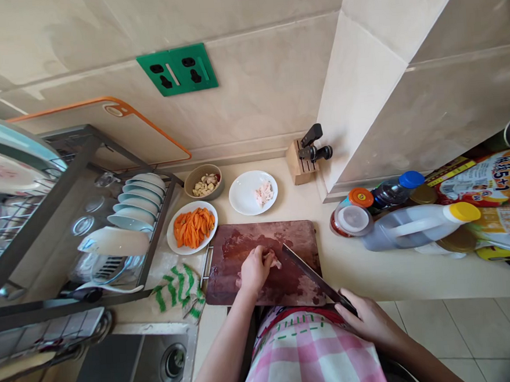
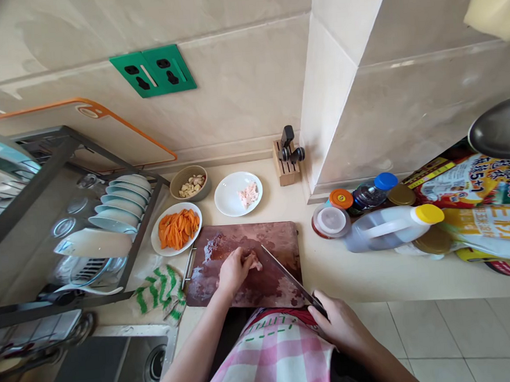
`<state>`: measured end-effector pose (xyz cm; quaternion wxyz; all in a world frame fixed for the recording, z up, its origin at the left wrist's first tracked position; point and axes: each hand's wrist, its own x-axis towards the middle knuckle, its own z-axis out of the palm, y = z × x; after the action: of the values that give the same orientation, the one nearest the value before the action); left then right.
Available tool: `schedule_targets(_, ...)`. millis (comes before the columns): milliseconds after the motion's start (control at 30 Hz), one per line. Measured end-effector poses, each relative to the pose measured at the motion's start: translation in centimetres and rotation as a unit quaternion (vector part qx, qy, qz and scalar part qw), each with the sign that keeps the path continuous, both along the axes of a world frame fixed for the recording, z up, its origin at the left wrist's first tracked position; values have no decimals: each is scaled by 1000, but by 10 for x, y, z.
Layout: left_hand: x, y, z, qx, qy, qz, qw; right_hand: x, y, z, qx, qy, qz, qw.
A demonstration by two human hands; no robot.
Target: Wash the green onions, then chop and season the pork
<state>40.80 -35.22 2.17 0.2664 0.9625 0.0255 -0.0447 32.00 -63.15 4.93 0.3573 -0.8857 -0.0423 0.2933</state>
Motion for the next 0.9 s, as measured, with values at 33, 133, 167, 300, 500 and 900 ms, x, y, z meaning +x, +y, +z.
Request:
schedule_targets(33, -4, 3, 1, 13, -25, -13, 1000, 2, 3, 0, -3, -7, 6, 1000)
schedule_targets(133, -16, 10, 1, 25, -80, -93, 992, 5, 12, 6, -9, -17, 32, 999)
schedule_targets(167, -18, 11, 1, 23, -87, -125, 988, 6, 14, 8, -8, -15, 39, 999)
schedule_targets(300, -21, 9, -6, 13, -90, -187, 978, 5, 18, 10, -17, -5, 59, 998)
schedule_targets(500, -21, 1, -18, 11, -109, -164, 980, 4, 21, -1, -80, -32, 49, 995)
schedule_targets(900, -24, -11, -23, 49, -117, -138, 982, 14, 17, 8, -84, -85, 103, 987)
